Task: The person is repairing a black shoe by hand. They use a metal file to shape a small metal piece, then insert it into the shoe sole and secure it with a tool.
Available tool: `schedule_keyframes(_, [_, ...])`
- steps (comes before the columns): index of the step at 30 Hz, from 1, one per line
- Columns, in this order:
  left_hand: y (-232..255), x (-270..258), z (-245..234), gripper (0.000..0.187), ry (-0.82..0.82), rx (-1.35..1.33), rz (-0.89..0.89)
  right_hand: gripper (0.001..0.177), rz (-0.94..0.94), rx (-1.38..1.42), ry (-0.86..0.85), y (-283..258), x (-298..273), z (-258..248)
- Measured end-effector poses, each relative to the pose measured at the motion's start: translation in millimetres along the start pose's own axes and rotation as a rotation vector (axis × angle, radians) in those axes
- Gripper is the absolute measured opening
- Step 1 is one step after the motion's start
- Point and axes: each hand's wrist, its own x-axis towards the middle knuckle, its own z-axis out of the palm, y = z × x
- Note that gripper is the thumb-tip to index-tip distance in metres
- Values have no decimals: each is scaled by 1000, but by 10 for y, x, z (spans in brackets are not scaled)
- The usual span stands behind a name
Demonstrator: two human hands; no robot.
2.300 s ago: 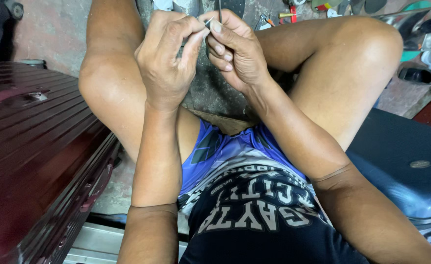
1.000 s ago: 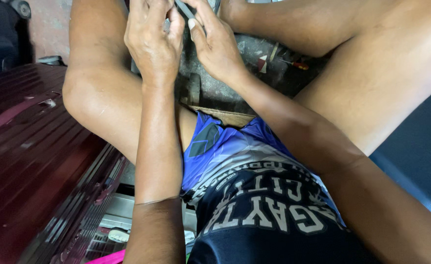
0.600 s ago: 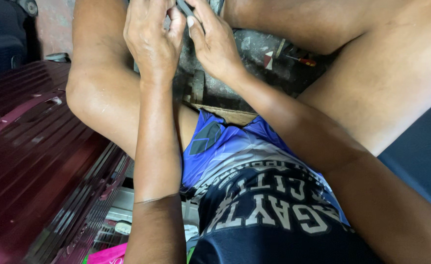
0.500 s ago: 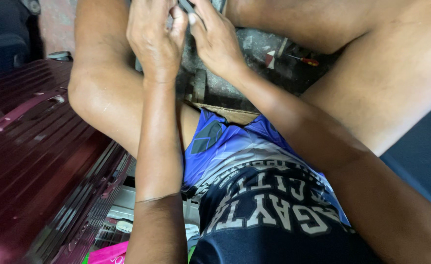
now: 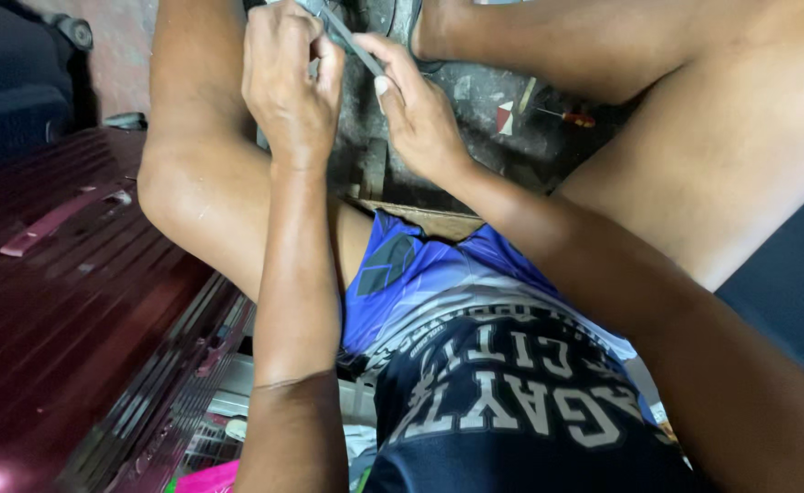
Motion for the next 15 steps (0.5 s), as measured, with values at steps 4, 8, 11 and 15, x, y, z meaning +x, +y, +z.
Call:
schedule_keyframes(4, [-13, -55, -15, 23, 2, 58, -14, 31, 384, -65, -38, 85, -64, 23])
schedule_keyframes(8, [9, 0, 2, 22, 13, 20, -13, 32, 50, -111, -68, 286, 209, 77])
schedule_keyframes(11, [-8, -5, -21, 23, 7, 24, -22, 36, 50, -116, -89, 253, 154, 71])
schedule_keyframes(15, [-28, -62, -16, 21, -11, 12, -54, 36, -15, -75, -42, 141, -47, 37])
